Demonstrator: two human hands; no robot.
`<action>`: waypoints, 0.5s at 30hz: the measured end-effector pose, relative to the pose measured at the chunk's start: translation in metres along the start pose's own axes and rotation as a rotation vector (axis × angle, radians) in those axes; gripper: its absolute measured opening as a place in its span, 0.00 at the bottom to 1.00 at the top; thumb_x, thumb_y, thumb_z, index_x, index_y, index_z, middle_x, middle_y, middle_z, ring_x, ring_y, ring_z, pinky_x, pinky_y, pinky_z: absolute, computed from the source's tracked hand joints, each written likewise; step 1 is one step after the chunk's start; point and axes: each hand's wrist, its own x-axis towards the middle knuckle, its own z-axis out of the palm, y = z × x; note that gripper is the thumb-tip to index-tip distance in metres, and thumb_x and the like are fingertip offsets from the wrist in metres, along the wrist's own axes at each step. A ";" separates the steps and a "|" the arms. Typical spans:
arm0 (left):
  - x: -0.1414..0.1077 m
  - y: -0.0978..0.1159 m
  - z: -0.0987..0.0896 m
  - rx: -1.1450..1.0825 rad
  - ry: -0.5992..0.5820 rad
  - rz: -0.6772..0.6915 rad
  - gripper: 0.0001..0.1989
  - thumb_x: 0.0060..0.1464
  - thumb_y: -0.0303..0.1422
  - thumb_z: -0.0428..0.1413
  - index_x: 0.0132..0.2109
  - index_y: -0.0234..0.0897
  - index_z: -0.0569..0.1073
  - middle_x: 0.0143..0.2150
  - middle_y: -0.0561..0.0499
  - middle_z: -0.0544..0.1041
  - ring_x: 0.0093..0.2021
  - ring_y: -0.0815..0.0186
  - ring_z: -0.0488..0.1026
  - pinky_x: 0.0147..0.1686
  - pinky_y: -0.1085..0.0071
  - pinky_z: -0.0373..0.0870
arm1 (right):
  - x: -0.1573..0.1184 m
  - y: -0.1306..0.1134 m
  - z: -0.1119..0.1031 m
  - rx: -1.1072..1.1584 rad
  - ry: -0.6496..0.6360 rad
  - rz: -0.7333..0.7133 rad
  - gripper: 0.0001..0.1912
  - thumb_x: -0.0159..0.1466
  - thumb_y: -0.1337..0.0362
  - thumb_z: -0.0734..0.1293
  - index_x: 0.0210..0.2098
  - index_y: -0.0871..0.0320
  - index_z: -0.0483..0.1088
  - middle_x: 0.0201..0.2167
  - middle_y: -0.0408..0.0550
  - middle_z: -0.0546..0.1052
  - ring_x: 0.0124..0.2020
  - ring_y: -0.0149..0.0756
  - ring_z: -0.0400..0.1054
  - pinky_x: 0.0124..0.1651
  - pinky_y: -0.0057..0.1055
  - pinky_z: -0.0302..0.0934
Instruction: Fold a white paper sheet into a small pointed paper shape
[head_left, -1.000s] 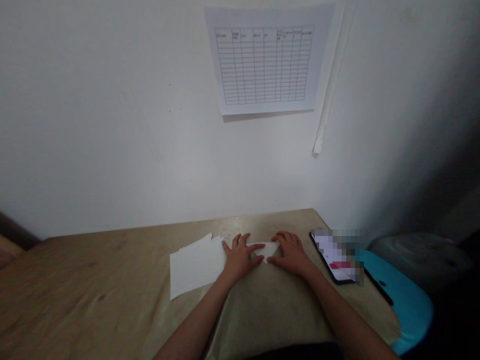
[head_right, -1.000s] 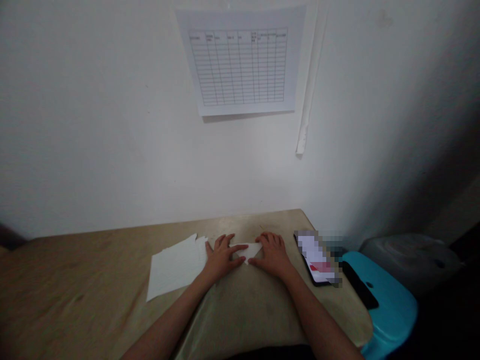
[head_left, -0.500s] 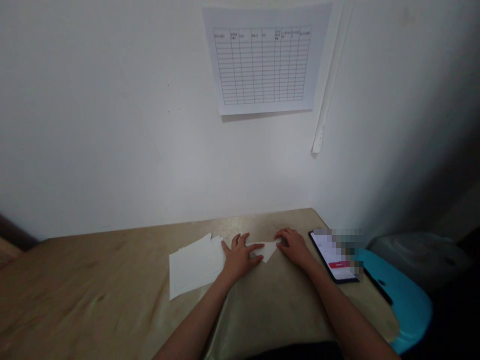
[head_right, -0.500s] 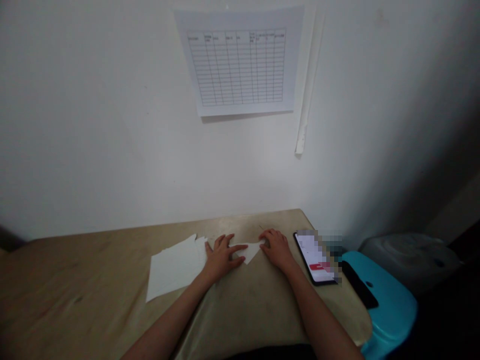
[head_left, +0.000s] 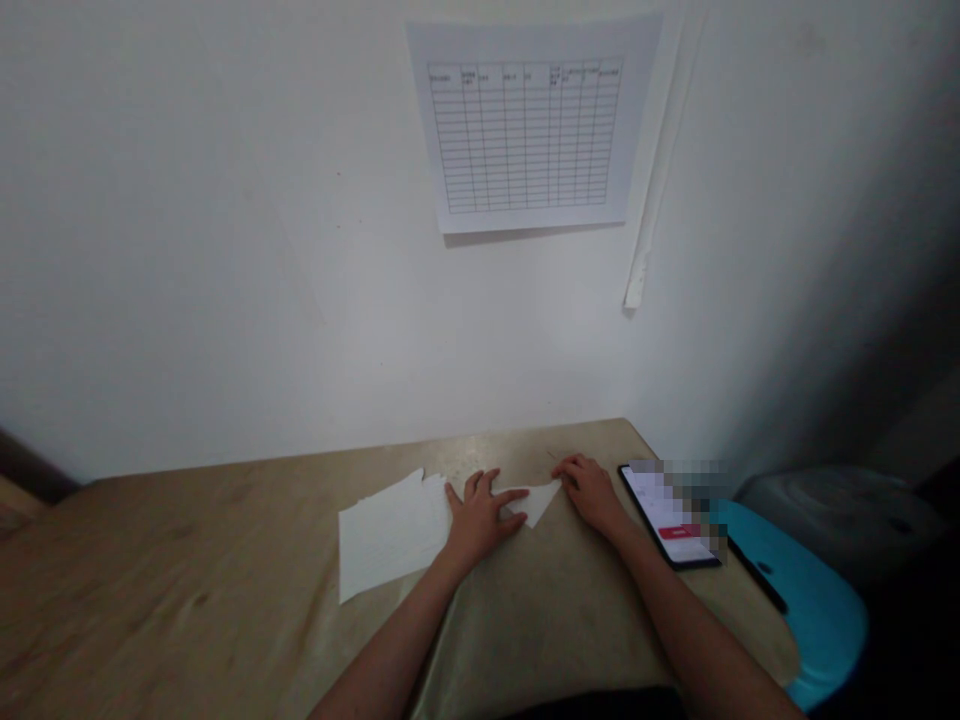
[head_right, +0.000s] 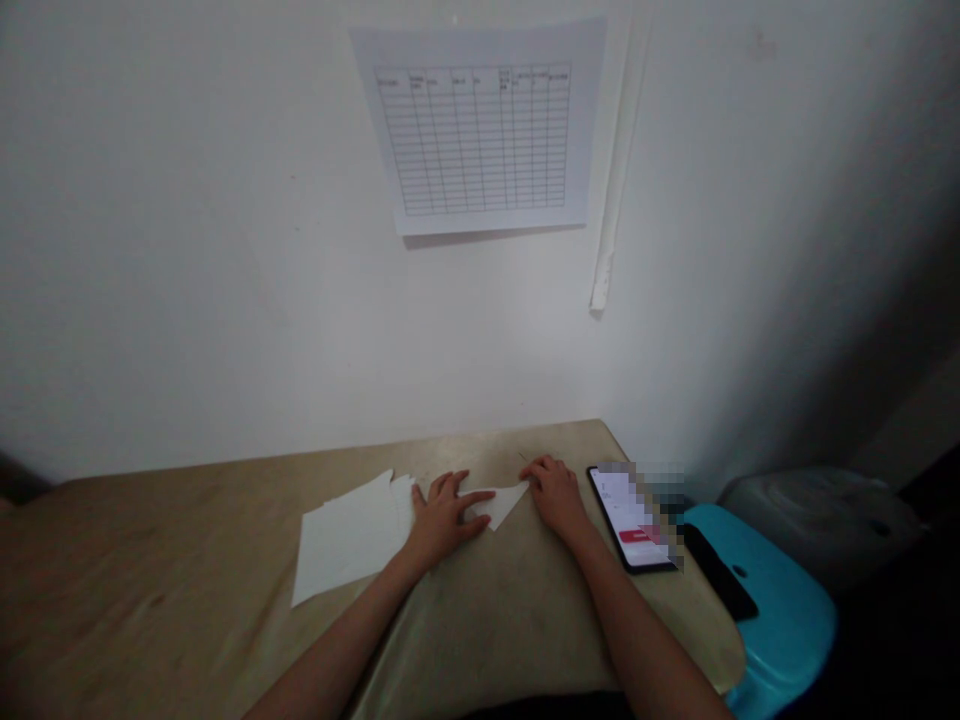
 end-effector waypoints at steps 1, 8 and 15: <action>0.000 -0.001 0.001 -0.002 0.009 0.001 0.24 0.55 0.51 0.59 0.59 0.69 0.70 0.71 0.51 0.58 0.72 0.44 0.47 0.62 0.27 0.31 | -0.001 -0.001 -0.001 -0.006 0.000 -0.008 0.17 0.66 0.70 0.58 0.46 0.49 0.76 0.50 0.48 0.73 0.55 0.41 0.64 0.57 0.37 0.54; 0.003 -0.007 0.009 -0.031 0.055 -0.007 0.30 0.54 0.52 0.58 0.63 0.57 0.68 0.70 0.47 0.61 0.70 0.46 0.51 0.64 0.28 0.33 | -0.009 -0.010 -0.007 0.029 -0.017 -0.058 0.13 0.68 0.61 0.61 0.47 0.50 0.75 0.52 0.48 0.73 0.56 0.42 0.63 0.60 0.41 0.53; 0.002 -0.008 0.005 -0.089 0.114 0.026 0.28 0.51 0.47 0.63 0.59 0.57 0.71 0.68 0.48 0.64 0.68 0.48 0.55 0.65 0.32 0.36 | -0.014 -0.022 -0.010 0.131 -0.047 -0.162 0.19 0.64 0.63 0.66 0.54 0.49 0.72 0.58 0.48 0.71 0.62 0.43 0.58 0.65 0.44 0.50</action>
